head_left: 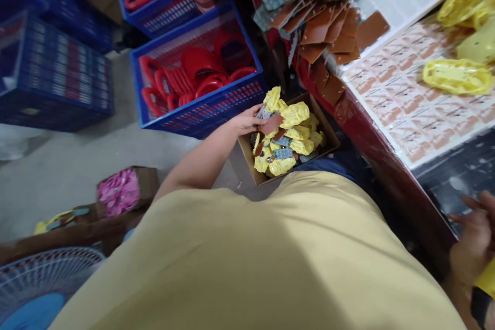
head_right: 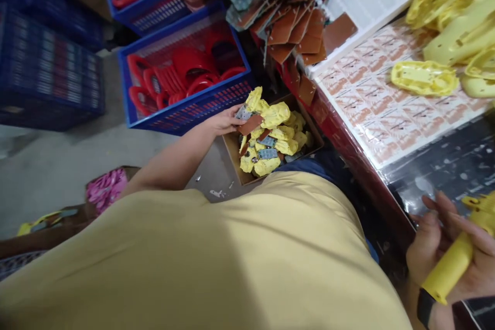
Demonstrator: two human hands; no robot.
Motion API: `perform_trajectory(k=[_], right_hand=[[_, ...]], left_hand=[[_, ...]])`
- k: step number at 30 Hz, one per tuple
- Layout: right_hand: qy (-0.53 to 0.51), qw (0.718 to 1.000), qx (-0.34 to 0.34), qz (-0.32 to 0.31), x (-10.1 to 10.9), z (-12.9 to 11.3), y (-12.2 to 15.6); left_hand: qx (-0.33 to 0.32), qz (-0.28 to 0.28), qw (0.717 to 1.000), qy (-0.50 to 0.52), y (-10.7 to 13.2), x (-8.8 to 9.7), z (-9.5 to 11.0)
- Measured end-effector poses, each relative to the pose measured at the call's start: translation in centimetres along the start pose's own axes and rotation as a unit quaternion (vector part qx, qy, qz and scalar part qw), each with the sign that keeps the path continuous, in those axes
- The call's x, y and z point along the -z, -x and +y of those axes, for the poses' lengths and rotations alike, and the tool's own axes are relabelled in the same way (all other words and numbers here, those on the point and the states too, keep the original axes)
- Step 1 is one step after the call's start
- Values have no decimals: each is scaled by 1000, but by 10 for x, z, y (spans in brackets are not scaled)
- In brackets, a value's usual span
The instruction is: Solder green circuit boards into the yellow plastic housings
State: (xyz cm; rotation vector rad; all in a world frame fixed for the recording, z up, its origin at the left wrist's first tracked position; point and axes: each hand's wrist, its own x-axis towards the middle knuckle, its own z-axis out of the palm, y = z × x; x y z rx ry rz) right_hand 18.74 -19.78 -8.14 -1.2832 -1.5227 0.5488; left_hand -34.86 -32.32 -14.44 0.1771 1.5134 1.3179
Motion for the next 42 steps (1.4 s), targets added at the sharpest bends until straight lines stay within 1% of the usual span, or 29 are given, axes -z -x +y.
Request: perform_trajectory(k=[2,3,5,6,9,10,11,13,15,16,18,19,21,23,25,27,29,31,32,34,35,36,37,38,39,40,41,42], right_hand=[[47,998,32,-13,-1,4,-3],[66,997,37,-24,-3,4,-4],[84,995,30,-42,-6,-1,-4],[84,995,34,-36,-8,-5,-3],[65,995,81,-2,-13,-12,-4],[60,994,95,0,-13,-13,-4],[59,993,102,0,-14,-13,-5],[64,994,87,-21,-13,-13,-5],[61,996,65,-25,-14,-14,-3],[55,997,60,-14,-16,-15,-1],[37,997,69,17,-19,-17,4],[25,996,74,31,-21,-18,6],[4,996,81,33,-23,-20,10],[6,997,81,17,-21,-20,12],[37,996,84,14,-14,-19,11],[75,993,92,27,-5,-17,10],[103,988,102,44,4,-12,10],[127,986,100,49,11,-5,10],[139,984,103,51,14,-1,10],[153,979,122,58,18,6,9],[157,976,138,64,19,9,9],[160,973,152,69,21,12,8],[162,971,162,74,22,14,7],[163,969,169,76,23,16,6],[166,967,176,77,24,17,5],[169,965,187,78,25,18,4],[170,962,197,79,26,18,3],[170,961,204,79,27,18,2]], left_hand=[[12,49,999,6,11,12,-2],[25,76,997,2,17,16,-7],[56,128,990,-18,28,20,-20],[71,147,986,-32,33,22,-29],[116,173,974,-90,44,24,-56],[134,181,967,-121,46,25,-63],[151,191,957,-159,48,27,-68],[170,213,927,-256,48,31,-71],[156,226,888,-369,47,32,-68],[136,223,867,-424,45,30,-66],[82,192,828,-521,38,19,-63],[54,166,809,-561,33,10,-63],[16,102,772,-627,20,-9,-64],[13,48,734,-678,3,-26,-63],[33,20,693,-720,-13,-40,-58],[50,3,651,-758,-25,-53,-45],[46,-25,614,-787,-27,-71,-27],[17,-87,592,-801,-19,-99,-8],[-2,-131,585,-800,-12,-117,1],[-65,-262,583,-766,2,-162,18],[-111,-335,584,-731,9,-189,27],[-188,-418,584,-670,13,-219,35],[-284,-455,583,-610,15,-251,43],[-382,-443,576,-571,15,-286,49],[-456,-424,558,-549,12,-322,53],[-504,-407,535,-542,6,-359,56],[-533,-395,508,-550,0,-396,56],[-547,-387,482,-565,-7,-431,55]])
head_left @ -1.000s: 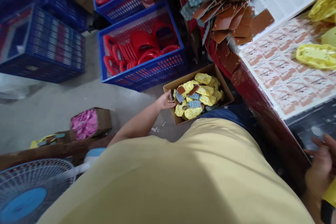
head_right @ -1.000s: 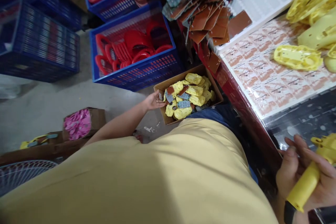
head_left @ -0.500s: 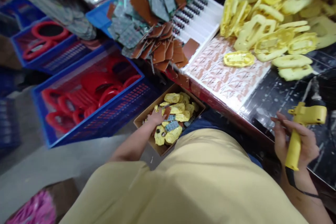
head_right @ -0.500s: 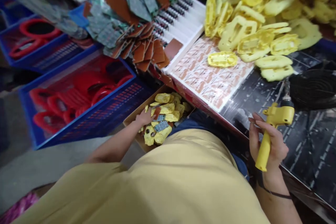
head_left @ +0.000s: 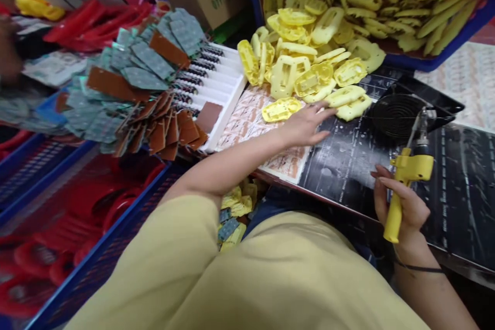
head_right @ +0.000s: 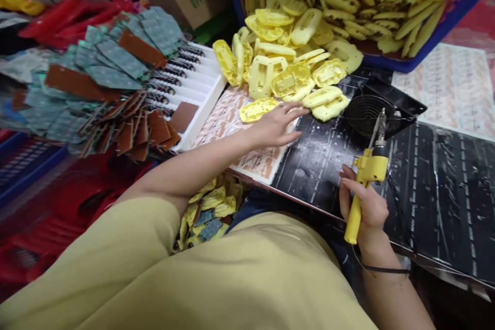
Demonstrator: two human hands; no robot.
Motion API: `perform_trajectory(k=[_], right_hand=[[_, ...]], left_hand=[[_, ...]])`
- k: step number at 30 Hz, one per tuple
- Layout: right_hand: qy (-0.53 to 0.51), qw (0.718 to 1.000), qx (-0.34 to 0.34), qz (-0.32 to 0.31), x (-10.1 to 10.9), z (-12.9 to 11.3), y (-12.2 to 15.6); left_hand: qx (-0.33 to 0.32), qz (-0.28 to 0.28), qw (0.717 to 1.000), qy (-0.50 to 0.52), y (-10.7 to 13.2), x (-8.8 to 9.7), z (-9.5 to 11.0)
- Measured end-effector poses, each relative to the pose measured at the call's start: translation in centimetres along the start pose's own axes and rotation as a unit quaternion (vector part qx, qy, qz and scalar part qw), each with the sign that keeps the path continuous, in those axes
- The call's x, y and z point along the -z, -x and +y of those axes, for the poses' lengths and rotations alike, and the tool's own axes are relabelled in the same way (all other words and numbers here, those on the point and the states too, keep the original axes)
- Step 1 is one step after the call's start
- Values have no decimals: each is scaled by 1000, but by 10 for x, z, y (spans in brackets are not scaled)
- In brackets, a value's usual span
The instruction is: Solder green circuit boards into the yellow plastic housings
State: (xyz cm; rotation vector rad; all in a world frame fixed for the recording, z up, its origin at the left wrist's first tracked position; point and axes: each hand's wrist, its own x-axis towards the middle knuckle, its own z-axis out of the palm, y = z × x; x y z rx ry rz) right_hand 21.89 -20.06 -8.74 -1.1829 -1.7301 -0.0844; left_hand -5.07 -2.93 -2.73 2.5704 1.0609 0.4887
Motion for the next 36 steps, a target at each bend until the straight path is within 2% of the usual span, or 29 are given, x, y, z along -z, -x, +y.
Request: perform_trajectory(k=[2,4,5,7,9,12,14,16,20,24,28,31,33,36], right_hand=[[-1,1000,-1,1,0,0,-1],[-5,1000,-24,2,0,-2,-1],[-7,999,-35,3,0,-2,-2],[-9,999,-42,7,-1,-4,-3],[-2,1000,-21,14,0,-5,-5],[-1,1000,9,17,1,-6,-7],[-7,1000,0,4,1,-6,-8],[-5,1000,-11,-11,0,-7,-8],[-34,999,23,-34,-5,-11,-13],[-5,996,13,-92,-11,-16,-19],[73,995,39,-58,-8,-15,-18],[136,990,35,-20,-1,-15,-9],[163,987,9,3,4,-19,-2],[154,988,7,-11,11,-26,4]], left_hand=[[7,-18,999,-46,-61,-15,-2],[40,-55,995,-72,-103,-27,0],[55,-78,992,-84,-115,-31,3],[72,-125,982,-118,-125,-28,10],[76,-164,970,-163,-117,-14,17],[81,-188,959,-196,-84,17,25],[80,-184,965,-168,-57,33,29],[59,-186,975,-108,-30,39,34],[-27,-182,983,25,8,23,51],[-55,-155,981,101,18,2,58],[28,-134,983,119,21,-2,35],[85,-82,991,62,29,-3,11],[78,-46,996,5,36,-8,1],[28,-47,998,-31,46,-20,-2]])
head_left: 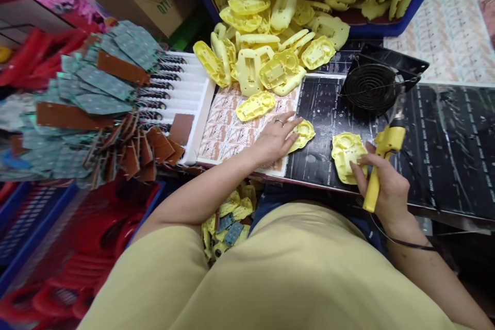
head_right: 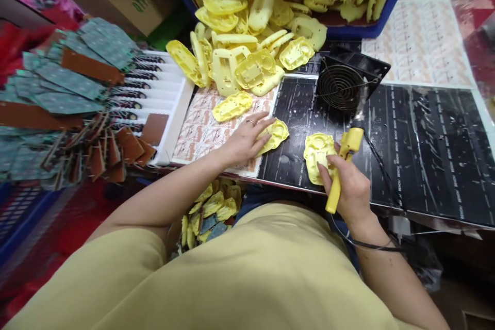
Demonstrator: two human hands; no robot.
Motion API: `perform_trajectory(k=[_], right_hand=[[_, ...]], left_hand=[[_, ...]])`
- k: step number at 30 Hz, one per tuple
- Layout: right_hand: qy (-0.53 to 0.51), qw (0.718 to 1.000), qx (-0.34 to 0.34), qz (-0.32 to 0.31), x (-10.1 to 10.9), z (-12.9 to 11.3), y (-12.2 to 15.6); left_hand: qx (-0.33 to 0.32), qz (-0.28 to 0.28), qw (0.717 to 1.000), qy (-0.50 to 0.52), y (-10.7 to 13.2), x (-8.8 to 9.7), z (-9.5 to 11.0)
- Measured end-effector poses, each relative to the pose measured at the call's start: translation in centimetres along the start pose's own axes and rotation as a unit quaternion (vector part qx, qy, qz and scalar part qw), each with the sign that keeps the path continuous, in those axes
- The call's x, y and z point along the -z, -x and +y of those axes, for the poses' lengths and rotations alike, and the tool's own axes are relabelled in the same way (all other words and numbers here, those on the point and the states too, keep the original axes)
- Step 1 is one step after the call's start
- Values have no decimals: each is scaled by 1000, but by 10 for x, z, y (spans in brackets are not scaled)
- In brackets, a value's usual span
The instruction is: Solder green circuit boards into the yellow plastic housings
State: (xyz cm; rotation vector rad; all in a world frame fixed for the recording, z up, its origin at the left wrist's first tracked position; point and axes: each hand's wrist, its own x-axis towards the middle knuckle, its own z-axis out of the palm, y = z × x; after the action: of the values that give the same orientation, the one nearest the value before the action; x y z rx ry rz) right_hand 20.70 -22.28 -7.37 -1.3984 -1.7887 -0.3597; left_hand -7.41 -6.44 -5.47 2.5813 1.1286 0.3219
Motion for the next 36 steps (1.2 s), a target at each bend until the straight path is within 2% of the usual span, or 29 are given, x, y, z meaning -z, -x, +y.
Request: perform_trajectory(k=[2,5,7,9,11,14,16,17,19,21,23,25,28,31,34,36], right_hand=[[8,1000,24,-12,5,0,-1],[34,997,61,-32,6,8,-8],[30,993,95,-61,2,14,-12],[28,990,121,-71,-5,17,-13],[43,989,127,-59,-9,15,-12],[71,989,120,-48,-12,9,-9],[83,988,126,-44,-13,4,-10],[90,987,129,-42,-15,2,-11],[108,985,126,-43,-19,-1,-14],[125,984,119,-49,-23,-5,-16],[132,983,115,-59,-27,-8,-17],[129,983,107,-73,-27,-11,-15],[124,984,91,-90,-24,-14,-10],[112,985,106,-77,-24,-14,-9],[84,987,122,-58,-24,-11,-12],[54,989,132,-44,-21,-2,-13]], left_hand=[[-27,-17,999,-13,2,-9,9],[-35,-33,998,-30,-1,-18,34],[-43,-46,997,-32,-6,-19,49],[-45,-54,997,-36,-12,-12,52],[-4,-47,997,-56,-15,1,39],[153,-28,982,-104,-11,24,2],[224,-50,966,-121,-7,34,-12],[232,-72,962,-124,-6,37,-12],[209,-120,963,-121,-5,35,2],[172,-154,966,-116,-6,28,27],[145,-163,969,-118,-10,21,49],[124,-154,972,-125,-14,15,59],[77,-136,980,-125,-18,12,51],[31,-130,984,-122,-17,13,38],[32,-132,984,-118,-17,17,37],[44,-100,987,-116,-13,25,38]])
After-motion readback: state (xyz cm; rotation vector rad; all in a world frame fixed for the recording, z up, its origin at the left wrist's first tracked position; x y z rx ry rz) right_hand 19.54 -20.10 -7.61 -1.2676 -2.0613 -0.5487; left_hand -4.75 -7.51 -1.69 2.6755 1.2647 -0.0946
